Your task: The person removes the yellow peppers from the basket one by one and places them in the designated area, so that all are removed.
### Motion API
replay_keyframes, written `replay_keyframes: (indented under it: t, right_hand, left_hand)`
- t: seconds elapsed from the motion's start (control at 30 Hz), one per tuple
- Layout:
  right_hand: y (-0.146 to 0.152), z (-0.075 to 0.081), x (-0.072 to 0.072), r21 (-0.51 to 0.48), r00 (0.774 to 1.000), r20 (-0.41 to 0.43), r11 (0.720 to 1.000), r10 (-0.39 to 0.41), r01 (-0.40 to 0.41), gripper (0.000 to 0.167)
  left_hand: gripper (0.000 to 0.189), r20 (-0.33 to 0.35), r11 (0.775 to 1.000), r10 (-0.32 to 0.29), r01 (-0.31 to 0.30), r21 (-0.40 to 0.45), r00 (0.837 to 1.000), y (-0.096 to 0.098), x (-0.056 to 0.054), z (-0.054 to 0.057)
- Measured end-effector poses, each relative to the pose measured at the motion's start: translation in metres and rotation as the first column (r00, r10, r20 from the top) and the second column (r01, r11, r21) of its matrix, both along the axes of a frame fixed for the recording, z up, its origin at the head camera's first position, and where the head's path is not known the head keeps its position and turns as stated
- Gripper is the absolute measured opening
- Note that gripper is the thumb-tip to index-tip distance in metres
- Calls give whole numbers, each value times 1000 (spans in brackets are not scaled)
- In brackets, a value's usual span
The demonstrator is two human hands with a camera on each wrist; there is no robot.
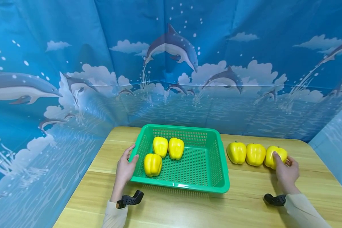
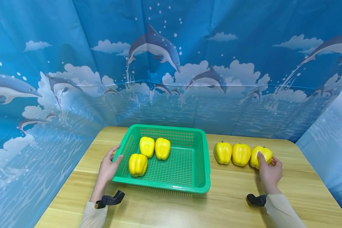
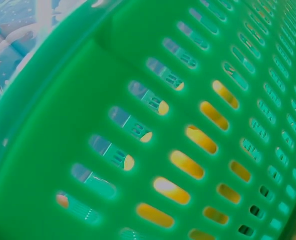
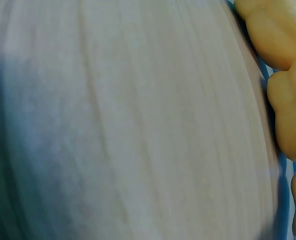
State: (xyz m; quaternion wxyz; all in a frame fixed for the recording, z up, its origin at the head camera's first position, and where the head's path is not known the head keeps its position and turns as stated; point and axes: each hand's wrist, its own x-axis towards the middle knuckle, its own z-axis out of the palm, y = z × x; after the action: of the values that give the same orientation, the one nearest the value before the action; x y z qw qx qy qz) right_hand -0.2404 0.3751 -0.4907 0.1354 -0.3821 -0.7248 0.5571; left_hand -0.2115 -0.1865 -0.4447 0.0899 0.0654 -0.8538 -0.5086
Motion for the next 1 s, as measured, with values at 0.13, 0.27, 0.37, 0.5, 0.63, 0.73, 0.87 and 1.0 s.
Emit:
replay_keyframes:
  t: [0.13,0.27,0.37,0.5,0.63,0.73,0.87,1.0]
  right_hand:
    - [0,-1,1,4,1000,9,1000,16,-16,96]
    - [1,-1,2,1,999,24,1000,27,-27,97]
    - [2,-2,2,13,999,29,1000,24,-24,97]
    - [4,-4,2,37,999,27,999,20,-21,97]
    - [5,-4,3,55,999,30,998,28,-29,96]
    - [4,-5,3,64,999,33,997,37,-40,95]
    - [3,-6,2,80,997,28,994,66,-68,92]
    - [2,-6,3,95,996,16,991,89,-90,89]
  left_hand:
    - [46,4,1000,3,-3,2,1000,0,0,0]
    - [46,12,1000,3,-3,9,1000,0,0,-1]
    - [46,11,1000,2,-3,6,1000,0,0,-1]
    - [46,3,1000,2,-2,-4,1000,0,0,0]
    - [45,-4,1000,2,-2,-5,1000,0,0,0]
    - [45,-5,1000,3,-3,-6,1000,0,0,0]
    - [45,-3,1000,4,-4,-9,1000,0,0,0]
    - [46,3,1000,3,-3,-4,1000,0,0,-1]
